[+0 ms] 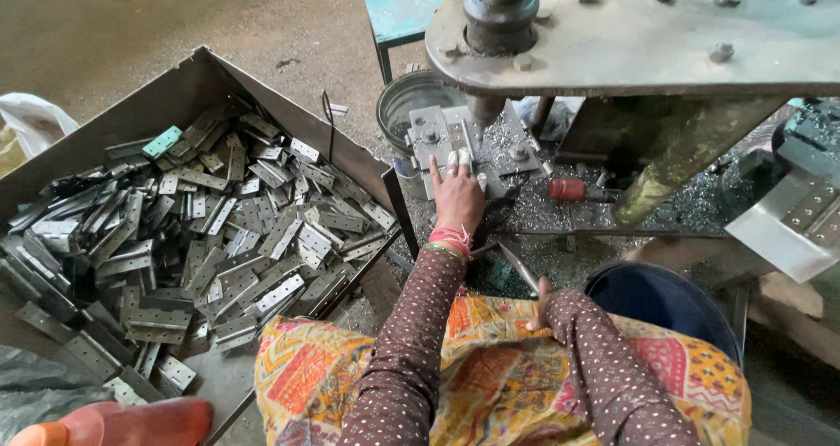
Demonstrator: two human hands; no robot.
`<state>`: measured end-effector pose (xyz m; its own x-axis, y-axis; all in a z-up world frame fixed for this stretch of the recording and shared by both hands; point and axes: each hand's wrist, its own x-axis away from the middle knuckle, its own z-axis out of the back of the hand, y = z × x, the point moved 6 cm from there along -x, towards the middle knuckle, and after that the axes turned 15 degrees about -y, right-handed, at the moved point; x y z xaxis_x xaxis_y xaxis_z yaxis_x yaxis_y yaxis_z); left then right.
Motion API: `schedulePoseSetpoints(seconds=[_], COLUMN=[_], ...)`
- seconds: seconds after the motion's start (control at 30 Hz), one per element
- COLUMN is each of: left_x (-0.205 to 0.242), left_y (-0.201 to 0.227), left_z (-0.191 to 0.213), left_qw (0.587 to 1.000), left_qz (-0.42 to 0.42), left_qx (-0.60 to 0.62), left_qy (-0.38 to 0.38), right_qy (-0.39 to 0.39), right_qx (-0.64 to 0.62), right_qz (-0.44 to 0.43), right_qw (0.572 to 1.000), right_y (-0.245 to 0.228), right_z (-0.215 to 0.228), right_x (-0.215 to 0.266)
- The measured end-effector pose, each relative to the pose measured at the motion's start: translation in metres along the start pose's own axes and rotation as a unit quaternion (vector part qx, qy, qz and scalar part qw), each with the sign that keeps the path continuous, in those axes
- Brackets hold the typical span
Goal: The person sits on the floor and repeatedly places small metal brackets into a punch press, activates the press with a lever, and removes the processed pieces. The person handles the brackets one at a time and returns them to a nearby bin.
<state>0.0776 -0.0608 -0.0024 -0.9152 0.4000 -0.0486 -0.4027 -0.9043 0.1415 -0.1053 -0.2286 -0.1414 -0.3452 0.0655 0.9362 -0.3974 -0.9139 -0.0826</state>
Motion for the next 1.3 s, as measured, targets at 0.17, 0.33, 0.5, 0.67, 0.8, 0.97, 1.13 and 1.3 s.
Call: schedulePoseSetpoints(seconds=[0.17, 0.33, 0.5, 0.67, 0.8, 0.97, 1.13, 1.3], left_x=[-0.013, -0.032, -0.036, 0.021, 0.077, 0.1, 0.139, 0.13], left_y=[-0.001, -0.007, -0.005, -0.014, -0.064, -0.214, -0.315, -0.334], left_z=[0.007, -0.002, 0.015, 0.028, 0.033, -0.003, -0.079, -0.134], left_qw=[1.0, 0.998, 0.999, 0.987, 0.979, 0.982, 0.927, 0.918], left_qz=[-0.004, 0.011, -0.028, -0.118, -0.128, 0.152, 0.373, 0.391], left_qx=[0.0, -0.001, 0.001, 0.088, 0.057, 0.015, -0.014, -0.059], left_qy=[-0.009, -0.055, 0.017, 0.069, 0.15, 0.108, 0.035, -0.016], right_qy=[0.155, 0.142, 0.021, 0.076, 0.397, 0.526, 0.532, 0.529], right_qx=[0.089, 0.062, -0.057, -0.316, 0.096, 0.096, 0.089, 0.08], right_qz=[-0.043, -0.055, -0.059, -0.04, 0.03, 0.02, 0.019, 0.019], right_qw=[0.983, 0.986, 0.996, 0.945, 0.912, 0.845, 0.842, 0.845], right_y=[-0.018, -0.027, -0.008, 0.028, 0.01, -0.001, -0.001, 0.001], right_z=[0.013, 0.022, 0.0, -0.011, 0.025, 0.032, 0.034, 0.029], right_x=[0.075, 0.096, 0.028, 0.0, 0.045, 0.085, 0.084, 0.084])
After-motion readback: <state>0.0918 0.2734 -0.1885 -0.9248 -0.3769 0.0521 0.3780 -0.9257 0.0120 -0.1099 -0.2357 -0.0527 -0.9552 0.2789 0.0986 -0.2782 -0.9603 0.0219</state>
